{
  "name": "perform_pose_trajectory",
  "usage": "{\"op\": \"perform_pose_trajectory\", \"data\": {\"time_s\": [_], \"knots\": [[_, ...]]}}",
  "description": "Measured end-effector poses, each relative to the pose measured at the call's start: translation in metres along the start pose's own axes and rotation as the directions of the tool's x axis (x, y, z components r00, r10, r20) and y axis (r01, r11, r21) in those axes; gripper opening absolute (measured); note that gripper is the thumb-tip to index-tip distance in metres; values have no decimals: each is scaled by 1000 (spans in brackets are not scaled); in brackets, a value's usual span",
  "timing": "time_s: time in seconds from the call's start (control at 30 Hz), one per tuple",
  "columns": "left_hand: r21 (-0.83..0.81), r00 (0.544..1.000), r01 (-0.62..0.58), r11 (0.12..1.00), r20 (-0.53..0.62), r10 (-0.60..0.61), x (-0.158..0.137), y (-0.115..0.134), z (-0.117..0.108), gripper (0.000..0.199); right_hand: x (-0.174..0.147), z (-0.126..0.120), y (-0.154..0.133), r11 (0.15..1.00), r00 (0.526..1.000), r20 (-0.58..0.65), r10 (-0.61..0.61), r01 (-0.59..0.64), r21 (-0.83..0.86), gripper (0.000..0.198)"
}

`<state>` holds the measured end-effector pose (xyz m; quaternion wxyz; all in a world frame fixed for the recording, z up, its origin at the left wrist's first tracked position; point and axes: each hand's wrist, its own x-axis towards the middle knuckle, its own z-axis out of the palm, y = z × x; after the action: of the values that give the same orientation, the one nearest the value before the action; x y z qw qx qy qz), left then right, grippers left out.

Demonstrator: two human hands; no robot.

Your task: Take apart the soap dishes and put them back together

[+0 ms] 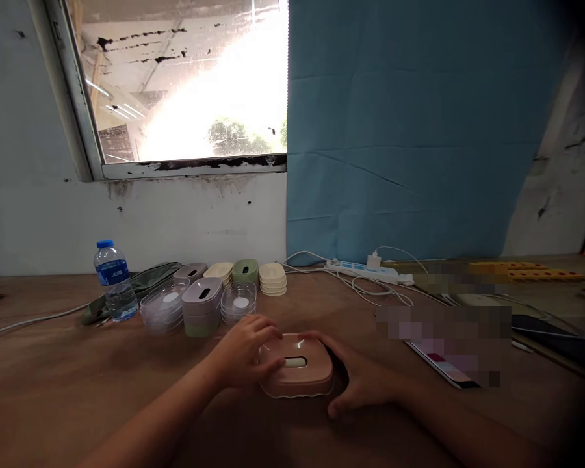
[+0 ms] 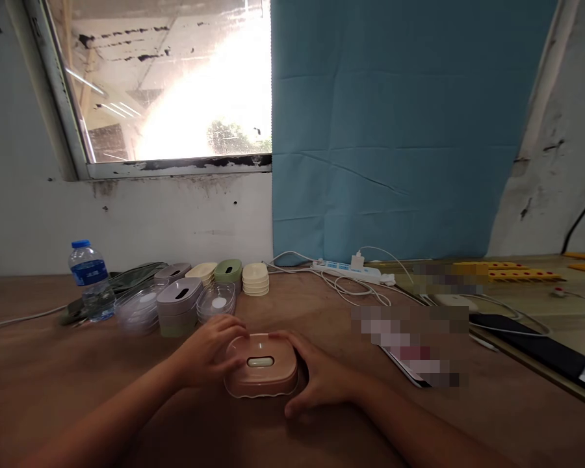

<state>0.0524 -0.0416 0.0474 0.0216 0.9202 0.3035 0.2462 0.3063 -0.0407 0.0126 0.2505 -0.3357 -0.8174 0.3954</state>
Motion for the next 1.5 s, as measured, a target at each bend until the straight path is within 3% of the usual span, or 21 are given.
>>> {"op": "perform_pose_trajectory", "data": {"time_s": [0.07, 0.2, 0.37, 0.5, 0.63, 0.83, 0.97, 1.1, 1.23, 1.4, 1.5], "knots": [[-124, 996, -50, 991, 66, 59, -6, 5, 3, 42, 1, 3, 1, 998, 1000, -14, 27, -27, -61, 96], [-282, 992, -67, 957, 83, 94, -13, -4, 18, 57, 3, 5, 2, 1000, 996, -94, 10, -13, -27, 92], [-455, 999, -47, 889, -12, 46, -15, -11, 26, 47, 4, 2, 2, 991, 979, -190, -74, 94, 99, 85], [-502, 996, -68, 862, -78, 33, -13, -8, 25, 40, 5, 2, 1, 981, 963, -254, -96, 135, 141, 80], [-517, 995, -51, 854, -99, -1, -13, -7, 23, 35, 8, 1, 7, 971, 969, -233, -81, 130, 202, 82], [-524, 969, 151, 838, -89, -230, -16, -14, 21, 32, 11, 0, 23, 938, 983, -178, -50, 107, 330, 92], [-576, 953, 208, 791, -63, -296, -15, -15, 23, 37, 9, -5, 23, 926, 990, -134, -49, 95, 365, 97], [-565, 955, 215, 796, -50, -294, -13, -10, 24, 37, 5, -18, 18, 922, 999, -46, 8, 10, 387, 87], [-516, 938, 246, 821, -87, -336, -13, -8, 24, 40, 1, -34, 15, 934, 999, -39, 23, -7, 357, 69], [-514, 912, 271, 814, -133, -387, -13, -13, 24, 40, -2, -52, 19, 971, 981, -192, 11, 35, 235, 49], [-522, 895, 281, 805, -160, -416, -13, -15, 24, 39, 1, -57, 31, 979, 931, -356, 78, -5, 203, 44]]}}
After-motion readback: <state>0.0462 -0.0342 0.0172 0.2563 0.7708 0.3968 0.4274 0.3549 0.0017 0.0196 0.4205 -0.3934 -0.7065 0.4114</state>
